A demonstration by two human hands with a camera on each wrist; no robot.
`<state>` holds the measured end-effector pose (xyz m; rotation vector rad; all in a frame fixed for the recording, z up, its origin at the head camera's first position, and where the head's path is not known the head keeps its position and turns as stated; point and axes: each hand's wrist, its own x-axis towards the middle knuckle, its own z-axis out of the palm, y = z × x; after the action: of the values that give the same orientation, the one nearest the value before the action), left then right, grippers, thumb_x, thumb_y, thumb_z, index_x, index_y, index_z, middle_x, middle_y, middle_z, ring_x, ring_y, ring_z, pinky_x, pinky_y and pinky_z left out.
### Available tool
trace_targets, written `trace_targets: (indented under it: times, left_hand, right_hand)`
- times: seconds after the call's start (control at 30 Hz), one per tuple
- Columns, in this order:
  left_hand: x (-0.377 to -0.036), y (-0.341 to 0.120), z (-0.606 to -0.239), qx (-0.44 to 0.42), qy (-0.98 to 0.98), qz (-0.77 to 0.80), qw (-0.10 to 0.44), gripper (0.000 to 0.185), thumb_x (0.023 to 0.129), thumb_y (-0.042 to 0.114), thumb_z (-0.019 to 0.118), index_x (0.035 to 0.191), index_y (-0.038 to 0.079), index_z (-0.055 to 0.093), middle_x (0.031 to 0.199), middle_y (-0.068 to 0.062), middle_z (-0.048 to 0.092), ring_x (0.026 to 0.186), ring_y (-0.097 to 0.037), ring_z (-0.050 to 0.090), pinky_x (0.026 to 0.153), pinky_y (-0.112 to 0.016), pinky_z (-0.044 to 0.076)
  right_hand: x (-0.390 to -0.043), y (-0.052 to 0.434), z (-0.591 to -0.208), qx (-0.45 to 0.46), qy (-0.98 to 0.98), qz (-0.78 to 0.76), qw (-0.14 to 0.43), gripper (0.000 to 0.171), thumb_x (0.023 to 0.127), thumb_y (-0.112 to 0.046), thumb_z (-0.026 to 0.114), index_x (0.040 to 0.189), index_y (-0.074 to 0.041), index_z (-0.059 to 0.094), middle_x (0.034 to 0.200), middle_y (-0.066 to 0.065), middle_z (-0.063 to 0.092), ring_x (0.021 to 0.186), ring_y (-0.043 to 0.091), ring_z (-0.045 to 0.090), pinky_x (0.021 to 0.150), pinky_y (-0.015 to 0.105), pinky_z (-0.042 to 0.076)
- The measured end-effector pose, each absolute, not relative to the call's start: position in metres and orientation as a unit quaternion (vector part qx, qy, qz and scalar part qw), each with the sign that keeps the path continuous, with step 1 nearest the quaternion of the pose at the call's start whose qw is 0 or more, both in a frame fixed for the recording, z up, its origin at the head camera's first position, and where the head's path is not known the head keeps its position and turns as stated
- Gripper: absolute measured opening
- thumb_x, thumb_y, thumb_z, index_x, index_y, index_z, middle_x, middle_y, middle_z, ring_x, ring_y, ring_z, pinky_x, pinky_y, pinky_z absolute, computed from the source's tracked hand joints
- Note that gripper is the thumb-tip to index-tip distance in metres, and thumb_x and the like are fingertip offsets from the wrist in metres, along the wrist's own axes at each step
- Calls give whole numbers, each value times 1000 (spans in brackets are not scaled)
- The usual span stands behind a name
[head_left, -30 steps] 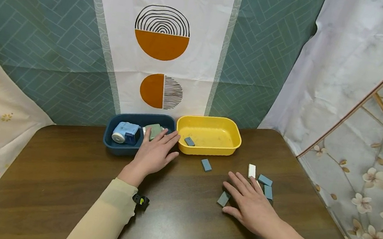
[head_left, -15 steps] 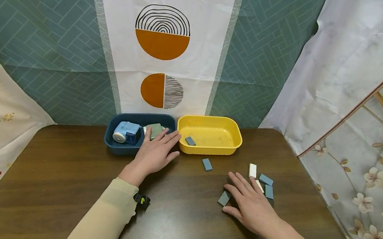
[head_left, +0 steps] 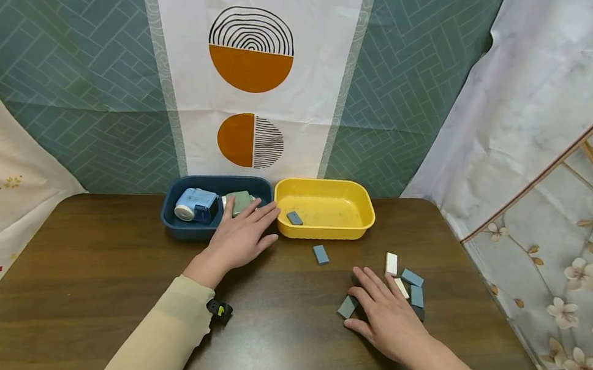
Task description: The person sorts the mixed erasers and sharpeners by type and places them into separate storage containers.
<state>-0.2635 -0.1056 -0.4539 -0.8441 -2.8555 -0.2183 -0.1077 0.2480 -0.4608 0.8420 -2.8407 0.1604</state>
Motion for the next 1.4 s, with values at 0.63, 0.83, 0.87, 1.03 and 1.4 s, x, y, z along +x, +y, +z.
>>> trace_targets:
  times: [0.63,0.83,0.87,1.03,1.4]
  left_hand:
    - [-263,-105,-454,-284,-953,-67,82,66,115,51,55,172,20,42,178,2,36,166,-31,30,130,-75,1]
    - [-263,-105,-453,-283,-954,-66,78,67,116,52,53,173,21,40,179,2,34,166,-30,28,130,-74,-1]
    - [-263,-105,-454,-282,-954,-66,78,67,116,52,53,173,21,40,179,2,35,166,-30,28,130,-74,-1]
    - [-263,-105,-454,-282,-954,-65,78,67,116,52,53,173,21,41,179,2,35,166,-31,28,130,-74,0]
    - [-263,-105,-453,-281,-954,-68,77,66,115,51,55,172,19,42,179,2,34,166,-31,29,130,-75,0]
  right_hand:
    - [-110,247,-464,273,-958,60,67,51,100,-45,82,132,-8,69,169,20,48,158,44,41,125,71,31]
    - [-110,247,-465,280,-955,64,77,49,100,-44,82,129,-7,69,167,21,49,157,44,43,125,70,32]
    - [-110,247,-465,280,-954,65,79,48,100,-44,82,128,-7,69,167,21,50,157,44,43,125,70,32]
    - [-110,247,-464,279,-954,72,82,47,101,-43,82,127,-6,69,166,21,51,156,44,44,125,70,32]
    - [-113,246,-460,270,-956,78,80,48,103,-46,79,126,-6,69,167,20,49,157,42,43,126,69,31]
